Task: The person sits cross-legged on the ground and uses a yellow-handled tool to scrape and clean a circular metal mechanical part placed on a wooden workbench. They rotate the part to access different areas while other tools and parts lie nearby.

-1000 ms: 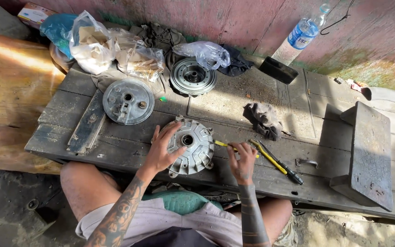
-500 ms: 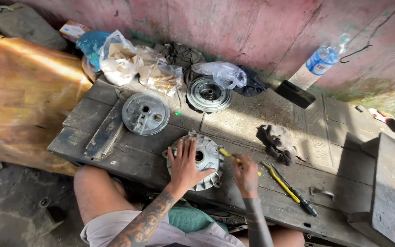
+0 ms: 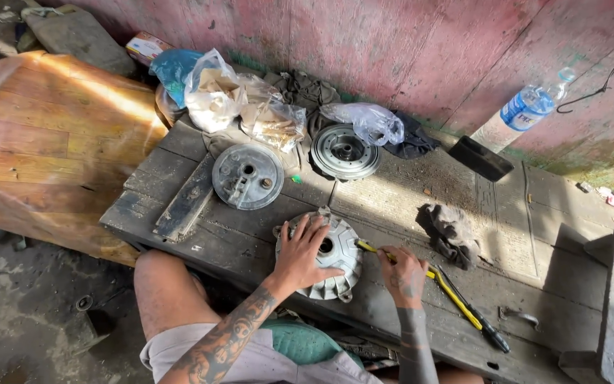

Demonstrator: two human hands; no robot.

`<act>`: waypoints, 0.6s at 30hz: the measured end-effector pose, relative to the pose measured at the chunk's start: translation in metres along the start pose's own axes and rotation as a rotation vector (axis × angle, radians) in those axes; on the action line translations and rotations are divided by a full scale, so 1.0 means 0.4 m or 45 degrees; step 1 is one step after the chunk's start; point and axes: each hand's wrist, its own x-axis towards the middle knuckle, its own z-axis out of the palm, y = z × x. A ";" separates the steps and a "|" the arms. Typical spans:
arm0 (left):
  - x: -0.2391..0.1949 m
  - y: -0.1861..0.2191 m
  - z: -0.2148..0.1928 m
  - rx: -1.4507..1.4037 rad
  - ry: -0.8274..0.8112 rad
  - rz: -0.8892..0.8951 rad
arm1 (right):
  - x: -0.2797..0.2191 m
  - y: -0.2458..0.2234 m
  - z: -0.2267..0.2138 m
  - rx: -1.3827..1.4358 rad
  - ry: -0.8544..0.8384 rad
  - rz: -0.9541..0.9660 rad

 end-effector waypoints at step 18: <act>0.013 -0.067 0.054 -0.013 0.075 0.155 | -0.113 -0.120 -0.044 0.227 -0.033 0.144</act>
